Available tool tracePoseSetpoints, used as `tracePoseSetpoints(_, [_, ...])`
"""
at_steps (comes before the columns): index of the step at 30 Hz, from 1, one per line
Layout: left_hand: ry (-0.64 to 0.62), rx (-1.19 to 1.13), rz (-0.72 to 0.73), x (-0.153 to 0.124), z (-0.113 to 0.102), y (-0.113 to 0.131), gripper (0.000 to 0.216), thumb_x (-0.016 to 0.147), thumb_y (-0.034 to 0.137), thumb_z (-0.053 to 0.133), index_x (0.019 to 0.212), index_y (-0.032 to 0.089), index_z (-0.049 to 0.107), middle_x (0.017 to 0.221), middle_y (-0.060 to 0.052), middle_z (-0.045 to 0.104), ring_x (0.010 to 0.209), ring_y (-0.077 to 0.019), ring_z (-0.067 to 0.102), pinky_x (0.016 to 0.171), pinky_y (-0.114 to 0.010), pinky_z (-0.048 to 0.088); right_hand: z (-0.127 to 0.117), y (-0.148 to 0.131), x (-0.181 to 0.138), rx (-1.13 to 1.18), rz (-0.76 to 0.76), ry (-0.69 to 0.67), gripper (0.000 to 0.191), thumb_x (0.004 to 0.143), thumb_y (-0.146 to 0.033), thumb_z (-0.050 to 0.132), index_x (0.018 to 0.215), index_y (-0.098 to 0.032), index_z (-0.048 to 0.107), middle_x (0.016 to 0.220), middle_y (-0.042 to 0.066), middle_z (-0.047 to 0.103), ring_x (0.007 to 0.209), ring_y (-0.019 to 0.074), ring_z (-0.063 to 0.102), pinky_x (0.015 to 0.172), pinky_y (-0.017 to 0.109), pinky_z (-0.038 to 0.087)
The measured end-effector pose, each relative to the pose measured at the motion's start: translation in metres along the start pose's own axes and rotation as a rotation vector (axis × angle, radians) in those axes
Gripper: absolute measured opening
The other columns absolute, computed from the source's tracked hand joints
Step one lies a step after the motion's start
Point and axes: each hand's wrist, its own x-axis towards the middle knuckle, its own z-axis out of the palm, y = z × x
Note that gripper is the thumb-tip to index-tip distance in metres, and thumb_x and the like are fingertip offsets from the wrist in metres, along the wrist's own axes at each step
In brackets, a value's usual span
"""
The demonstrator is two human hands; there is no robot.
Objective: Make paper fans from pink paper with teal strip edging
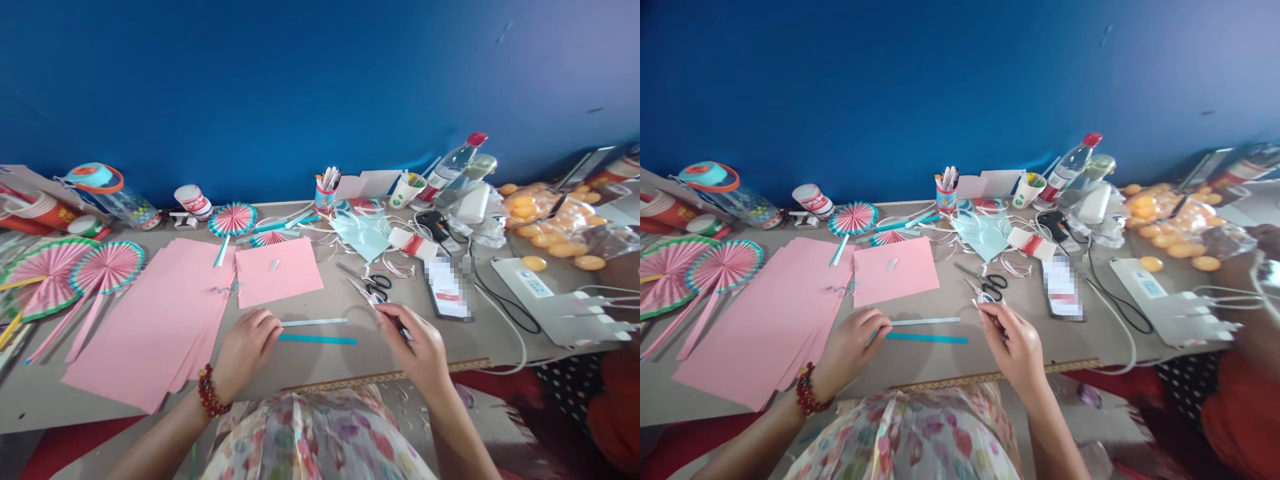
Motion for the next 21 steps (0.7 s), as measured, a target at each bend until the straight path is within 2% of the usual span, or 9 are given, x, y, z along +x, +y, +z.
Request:
tracePoseSetpoints(5, [0.064, -0.456, -0.057, 0.003, -0.013, 0.009, 0.016, 0.099, 0.026, 0.048, 0.091, 0.020, 0.060, 0.089, -0.002, 0.062, 0.081, -0.0151, 0.058, 0.074, -0.027, 0.046, 0.005, -0.016, 0.005, 0.082, -0.037, -0.242, 0.011, 0.097, -0.024, 0.053, 0.100, -0.022, 0.063, 0.080, 0.000, 0.067, 0.063, 0.0113, 0.058, 0.059, 0.021, 0.042])
tracePoseSetpoints(9, [0.031, -0.661, -0.052, 0.012, -0.014, 0.028, 0.012, 0.096, 0.030, 0.056, 0.096, 0.020, 0.063, 0.091, -0.003, 0.064, 0.081, -0.0145, 0.060, 0.074, -0.026, 0.047, 0.014, -0.036, 0.012, 0.137, -0.079, -0.401, 0.015, 0.098, -0.025, 0.049, 0.103, -0.023, 0.063, 0.078, 0.000, 0.066, 0.057, 0.0102, 0.053, 0.053, 0.021, 0.037])
tracePoseSetpoints(14, [-0.003, -0.718, -0.054, 0.019, -0.008, 0.043, 0.011, 0.091, 0.030, 0.064, 0.095, 0.021, 0.065, 0.089, -0.002, 0.064, 0.080, -0.0144, 0.059, 0.070, -0.024, 0.045, 0.022, -0.049, 0.016, 0.157, -0.081, -0.423, 0.016, 0.098, -0.024, 0.048, 0.099, -0.022, 0.063, 0.073, -0.001, 0.063, 0.055, 0.0102, 0.050, 0.053, 0.022, 0.035])
tracePoseSetpoints(21, [-0.028, -0.772, -0.139, 0.023, -0.008, 0.045, 0.009, 0.091, 0.029, 0.062, 0.089, 0.020, 0.065, 0.087, -0.002, 0.064, 0.079, -0.0141, 0.057, 0.061, -0.021, 0.041, 0.028, -0.053, 0.017, 0.198, -0.099, -0.438, 0.016, 0.097, -0.024, 0.049, 0.098, -0.020, 0.065, 0.074, 0.001, 0.065, 0.059, 0.0117, 0.055, 0.053, 0.021, 0.036])
